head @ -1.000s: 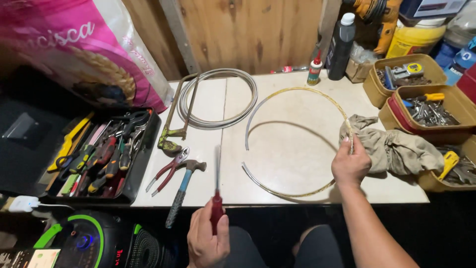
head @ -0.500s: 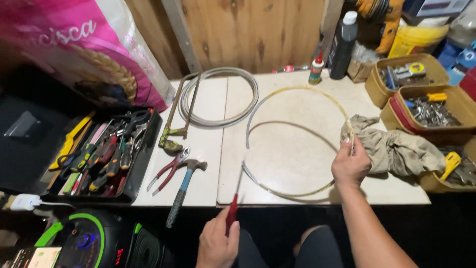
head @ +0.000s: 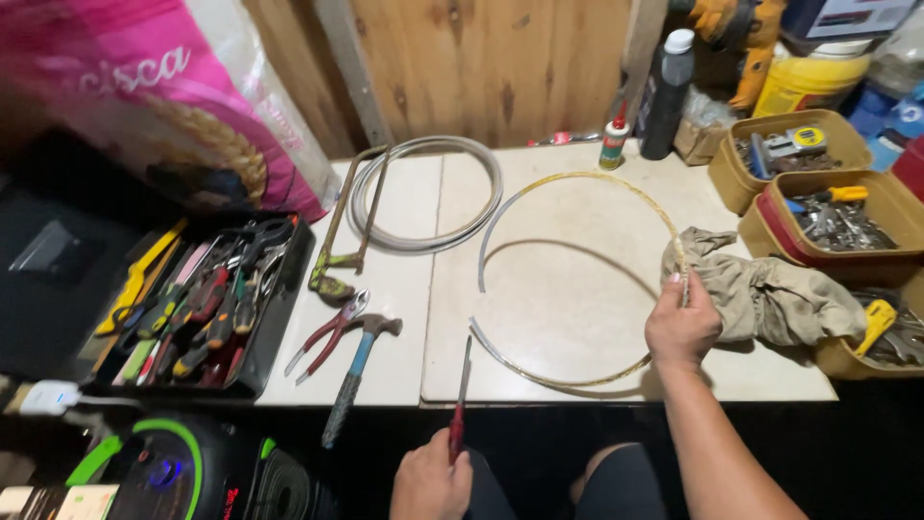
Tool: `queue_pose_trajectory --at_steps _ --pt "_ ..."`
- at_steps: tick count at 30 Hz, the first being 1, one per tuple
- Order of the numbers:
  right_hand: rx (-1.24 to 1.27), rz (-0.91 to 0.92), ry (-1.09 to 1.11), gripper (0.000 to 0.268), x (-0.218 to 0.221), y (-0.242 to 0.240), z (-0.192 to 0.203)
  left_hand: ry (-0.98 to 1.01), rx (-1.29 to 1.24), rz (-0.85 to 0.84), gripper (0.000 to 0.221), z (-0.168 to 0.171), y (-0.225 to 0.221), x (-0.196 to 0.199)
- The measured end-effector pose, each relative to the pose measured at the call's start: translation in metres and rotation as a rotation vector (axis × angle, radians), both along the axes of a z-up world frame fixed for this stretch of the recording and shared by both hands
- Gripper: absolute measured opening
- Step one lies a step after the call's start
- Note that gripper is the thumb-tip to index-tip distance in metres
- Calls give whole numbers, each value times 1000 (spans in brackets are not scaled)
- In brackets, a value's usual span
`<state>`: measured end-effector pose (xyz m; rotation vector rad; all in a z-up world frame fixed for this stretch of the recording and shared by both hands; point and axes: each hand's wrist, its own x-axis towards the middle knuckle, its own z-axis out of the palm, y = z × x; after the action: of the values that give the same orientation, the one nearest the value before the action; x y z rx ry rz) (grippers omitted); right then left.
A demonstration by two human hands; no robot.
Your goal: Repairing a circular instrument hoop using a hammer, screwdriver, and pliers on a workbench
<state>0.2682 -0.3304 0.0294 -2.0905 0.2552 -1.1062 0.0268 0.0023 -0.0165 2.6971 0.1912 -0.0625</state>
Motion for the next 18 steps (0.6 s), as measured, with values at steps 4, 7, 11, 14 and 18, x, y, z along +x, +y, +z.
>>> queue_pose_trajectory --at_steps 4,7,11,14,18 --pt "14 -15 62 36 -2 -2 -17 -290 -78 66 51 1 12 -14" --pt "105 42 223 40 1 0 -4 -82 -214 242 52 31 14 -7" --pt "-48 133 391 61 10 -11 -37 157 -323 431 56 53 19 -9" --pt "-127 167 218 54 0 -14 -46 89 -344 445 54 35 26 -14" --pt "-205 223 116 41 -14 -9 -45 154 -342 487 57 48 24 -10"
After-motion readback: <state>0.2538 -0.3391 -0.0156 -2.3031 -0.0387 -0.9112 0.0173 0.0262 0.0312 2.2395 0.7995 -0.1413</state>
